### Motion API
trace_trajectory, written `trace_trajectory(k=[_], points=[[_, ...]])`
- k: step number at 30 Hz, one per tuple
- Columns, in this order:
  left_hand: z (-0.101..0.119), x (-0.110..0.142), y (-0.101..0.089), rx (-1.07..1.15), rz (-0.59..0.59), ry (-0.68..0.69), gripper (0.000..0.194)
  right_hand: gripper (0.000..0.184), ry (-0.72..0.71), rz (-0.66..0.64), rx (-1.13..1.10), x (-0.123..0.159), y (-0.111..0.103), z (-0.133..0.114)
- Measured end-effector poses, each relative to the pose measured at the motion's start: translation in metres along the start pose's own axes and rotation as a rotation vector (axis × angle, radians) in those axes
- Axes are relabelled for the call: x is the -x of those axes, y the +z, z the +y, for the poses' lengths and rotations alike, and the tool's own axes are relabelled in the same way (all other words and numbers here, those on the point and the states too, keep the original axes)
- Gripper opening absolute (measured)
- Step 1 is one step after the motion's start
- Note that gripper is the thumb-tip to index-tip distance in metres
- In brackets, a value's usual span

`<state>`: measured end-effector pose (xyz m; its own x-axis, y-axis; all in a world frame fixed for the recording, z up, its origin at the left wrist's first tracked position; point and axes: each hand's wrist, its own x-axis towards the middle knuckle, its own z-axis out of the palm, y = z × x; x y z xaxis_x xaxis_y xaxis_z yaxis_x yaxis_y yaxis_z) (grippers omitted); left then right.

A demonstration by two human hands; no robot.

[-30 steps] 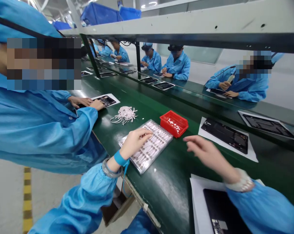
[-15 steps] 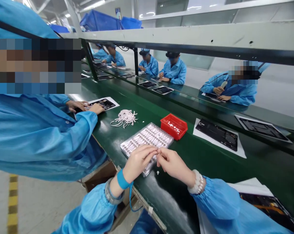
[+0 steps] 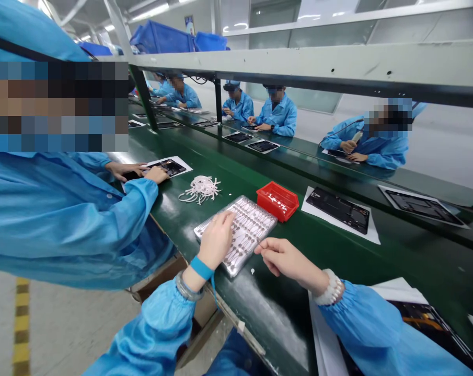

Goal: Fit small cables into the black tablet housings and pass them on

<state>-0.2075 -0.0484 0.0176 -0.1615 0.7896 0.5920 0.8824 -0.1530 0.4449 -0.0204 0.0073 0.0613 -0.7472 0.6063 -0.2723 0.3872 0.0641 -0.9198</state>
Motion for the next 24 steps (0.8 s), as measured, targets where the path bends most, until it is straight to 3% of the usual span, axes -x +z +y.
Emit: trace_trajectory(k=[3, 6, 8, 11, 14, 16, 20, 24], points=[[0.016, 0.005, -0.003, 0.026, -0.078, 0.148, 0.044, 0.015, 0.102, -0.04, -0.186, 0.014, -0.011, -0.001], [0.05, 0.017, -0.003, 0.143, -0.181, 0.382, 0.03, 0.014, 0.16, -0.082, -0.281, 0.035, -0.02, 0.0], [0.072, 0.023, 0.002, 0.247, -0.206, 0.44, 0.021, 0.013, 0.19, -0.083, -0.273, 0.053, -0.024, 0.003], [0.101, 0.031, 0.015, 0.452, -0.307, 0.331, 0.02, 0.014, 0.252, -0.015, -0.125, 0.086, -0.029, 0.013], [0.126, 0.038, 0.031, 0.652, -0.494, 0.112, 0.02, 0.013, 0.208, 0.126, 0.081, 0.123, -0.032, 0.029], [0.141, 0.044, 0.039, 0.762, -0.581, 0.046, 0.017, 0.013, 0.187, 0.193, 0.085, 0.146, -0.033, 0.041], [0.163, 0.058, 0.051, 0.859, -0.551, 0.187, 0.016, 0.015, 0.269, 0.238, -0.106, 0.183, -0.03, 0.06], [0.18, 0.068, 0.059, 0.808, -0.479, 0.263, 0.017, 0.014, 0.047, 0.513, 0.153, 0.212, -0.02, 0.075]])
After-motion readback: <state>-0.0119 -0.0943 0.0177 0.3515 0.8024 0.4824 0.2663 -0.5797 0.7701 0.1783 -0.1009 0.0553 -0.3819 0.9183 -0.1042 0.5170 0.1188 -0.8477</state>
